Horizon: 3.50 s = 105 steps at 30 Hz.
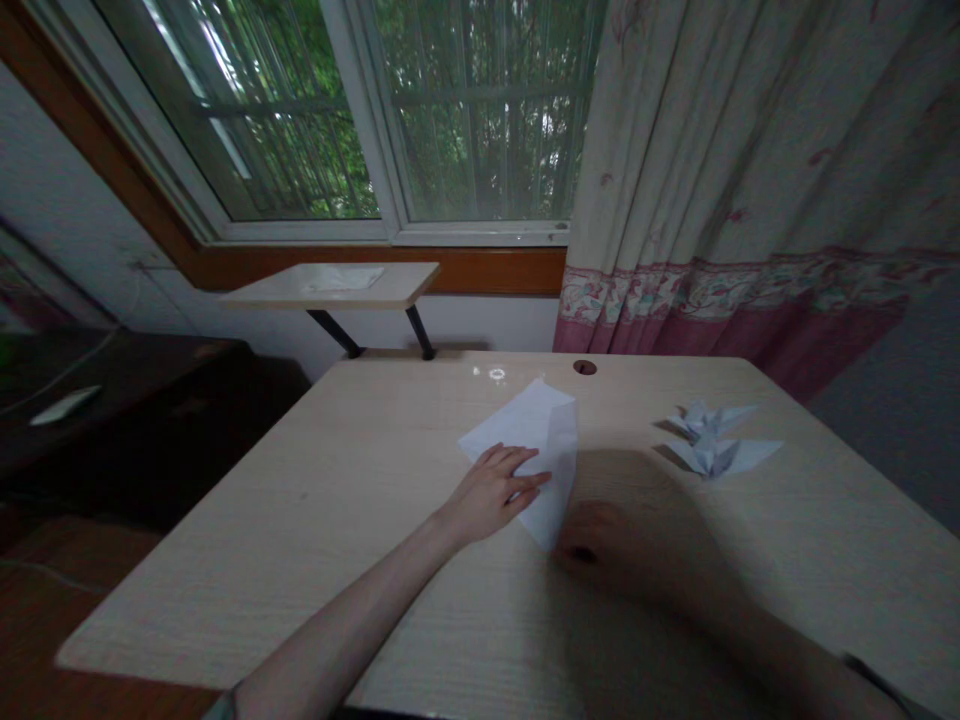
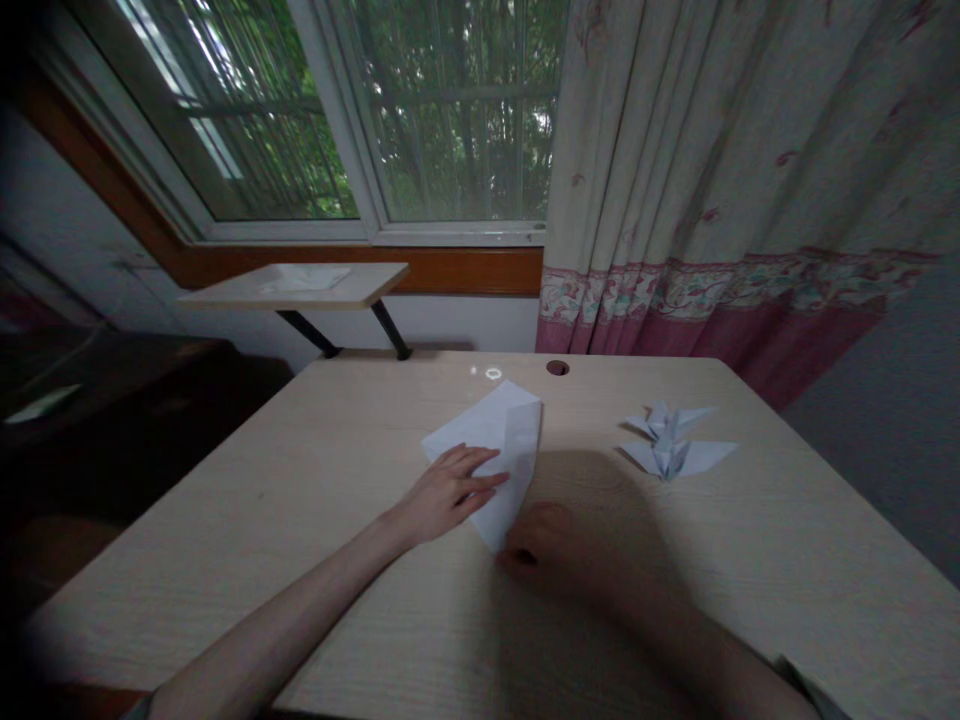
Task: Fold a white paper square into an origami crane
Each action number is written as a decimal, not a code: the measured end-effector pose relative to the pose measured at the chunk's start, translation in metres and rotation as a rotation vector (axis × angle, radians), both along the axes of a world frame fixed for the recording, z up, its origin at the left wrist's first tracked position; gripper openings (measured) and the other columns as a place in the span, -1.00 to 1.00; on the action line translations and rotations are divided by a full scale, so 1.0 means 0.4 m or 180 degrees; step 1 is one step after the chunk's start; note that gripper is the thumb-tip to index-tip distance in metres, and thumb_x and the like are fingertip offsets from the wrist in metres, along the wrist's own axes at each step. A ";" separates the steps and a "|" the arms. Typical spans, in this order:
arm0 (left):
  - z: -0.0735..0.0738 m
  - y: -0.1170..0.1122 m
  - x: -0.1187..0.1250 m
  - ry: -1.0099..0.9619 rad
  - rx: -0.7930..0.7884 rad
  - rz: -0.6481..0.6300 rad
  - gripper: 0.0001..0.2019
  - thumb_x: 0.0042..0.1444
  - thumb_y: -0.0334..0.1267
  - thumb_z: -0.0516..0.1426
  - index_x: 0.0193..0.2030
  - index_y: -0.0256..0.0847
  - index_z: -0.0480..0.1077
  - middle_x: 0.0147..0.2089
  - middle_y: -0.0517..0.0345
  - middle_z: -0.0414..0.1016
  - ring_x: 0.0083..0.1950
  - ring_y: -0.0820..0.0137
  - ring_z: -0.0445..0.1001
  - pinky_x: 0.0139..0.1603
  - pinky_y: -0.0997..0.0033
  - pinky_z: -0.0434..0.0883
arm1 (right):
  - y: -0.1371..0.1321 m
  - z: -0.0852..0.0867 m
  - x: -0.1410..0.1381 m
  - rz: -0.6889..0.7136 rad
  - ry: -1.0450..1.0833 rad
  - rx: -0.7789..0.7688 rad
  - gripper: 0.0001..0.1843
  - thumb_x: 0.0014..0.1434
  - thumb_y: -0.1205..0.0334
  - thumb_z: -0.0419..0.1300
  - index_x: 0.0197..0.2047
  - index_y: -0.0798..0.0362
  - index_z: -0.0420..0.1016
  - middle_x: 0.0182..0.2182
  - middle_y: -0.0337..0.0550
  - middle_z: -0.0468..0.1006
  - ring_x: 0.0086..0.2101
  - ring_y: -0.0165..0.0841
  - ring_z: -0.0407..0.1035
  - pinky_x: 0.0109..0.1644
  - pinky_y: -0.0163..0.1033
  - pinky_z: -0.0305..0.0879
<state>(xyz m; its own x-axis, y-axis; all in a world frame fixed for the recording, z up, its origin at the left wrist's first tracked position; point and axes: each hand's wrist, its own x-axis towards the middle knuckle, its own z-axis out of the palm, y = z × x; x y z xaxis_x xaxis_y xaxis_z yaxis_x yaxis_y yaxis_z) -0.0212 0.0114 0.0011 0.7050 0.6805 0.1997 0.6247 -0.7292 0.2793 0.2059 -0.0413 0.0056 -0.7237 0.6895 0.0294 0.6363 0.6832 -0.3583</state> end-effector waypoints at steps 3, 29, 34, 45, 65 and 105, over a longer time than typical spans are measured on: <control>-0.005 0.001 -0.001 -0.0005 0.0017 0.0013 -0.69 0.38 -0.16 0.03 0.21 0.11 0.41 0.37 0.08 0.29 0.36 0.19 0.28 0.36 -0.11 0.18 | 0.005 -0.003 -0.002 0.0108 0.0051 -0.0008 -0.84 0.21 0.31 0.17 -0.36 0.02 0.57 -0.37 -0.21 0.65 -0.32 -0.34 0.49 -0.15 -0.29 0.27; -0.002 0.012 -0.012 -0.0457 -0.0220 -0.0187 -0.78 0.29 -0.26 0.12 -0.03 -0.02 0.58 0.21 0.05 0.48 0.28 0.24 0.41 0.39 -0.06 0.17 | 0.062 -0.052 0.061 -0.1034 0.0250 0.1269 -0.71 0.30 0.26 0.08 -0.40 -0.04 0.58 -0.41 -0.18 0.65 -0.37 -0.29 0.51 -0.15 -0.15 0.37; -0.005 0.012 -0.013 -0.0469 -0.0219 -0.0198 -0.77 0.31 -0.22 0.10 -0.03 -0.02 0.57 0.25 0.07 0.45 0.31 0.22 0.38 0.40 -0.06 0.15 | 0.059 -0.035 0.051 -0.1243 0.0110 0.0998 -0.77 0.27 0.25 0.14 -0.36 0.00 0.60 -0.39 -0.15 0.66 -0.34 -0.26 0.52 -0.17 -0.17 0.34; -0.009 0.009 -0.013 -0.0359 -0.0154 -0.0166 -0.77 0.27 -0.17 0.15 0.01 -0.02 0.55 0.25 0.10 0.45 0.31 0.23 0.37 0.42 -0.04 0.10 | 0.053 0.000 0.035 -0.1477 0.0083 0.0544 -0.76 0.25 0.23 0.17 -0.41 0.03 0.60 -0.43 -0.12 0.65 -0.38 -0.27 0.51 -0.27 -0.24 0.28; 0.017 -0.013 -0.006 -0.0898 0.0258 -0.0215 -0.73 0.19 -0.07 0.20 -0.07 -0.16 0.38 0.19 0.02 0.48 0.18 0.23 0.47 0.34 0.00 0.26 | 0.043 -0.008 0.063 -0.0789 0.1215 0.1956 -0.72 0.35 0.36 0.06 0.08 -0.01 0.44 -0.03 -0.02 0.55 -0.01 -0.22 0.39 0.07 -0.03 0.38; 0.026 -0.007 -0.024 -0.1596 -0.0437 -0.0632 -0.37 0.18 0.35 -0.01 0.05 -0.17 0.42 0.03 -0.04 0.56 0.06 0.16 0.50 0.10 0.14 0.41 | 0.067 -0.049 0.068 -0.0778 0.1041 0.1747 -0.77 0.35 0.28 0.09 -0.21 -0.07 0.59 -0.32 -0.19 0.64 -0.28 -0.29 0.48 -0.08 -0.09 0.27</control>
<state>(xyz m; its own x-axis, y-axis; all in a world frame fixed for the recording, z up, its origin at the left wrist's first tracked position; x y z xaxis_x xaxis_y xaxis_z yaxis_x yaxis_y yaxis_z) -0.0308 0.0088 0.0117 0.6637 0.5878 0.4626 0.2452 -0.7553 0.6078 0.2330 -0.0147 -0.0140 -0.4435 0.6549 0.6119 0.7134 0.6712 -0.2012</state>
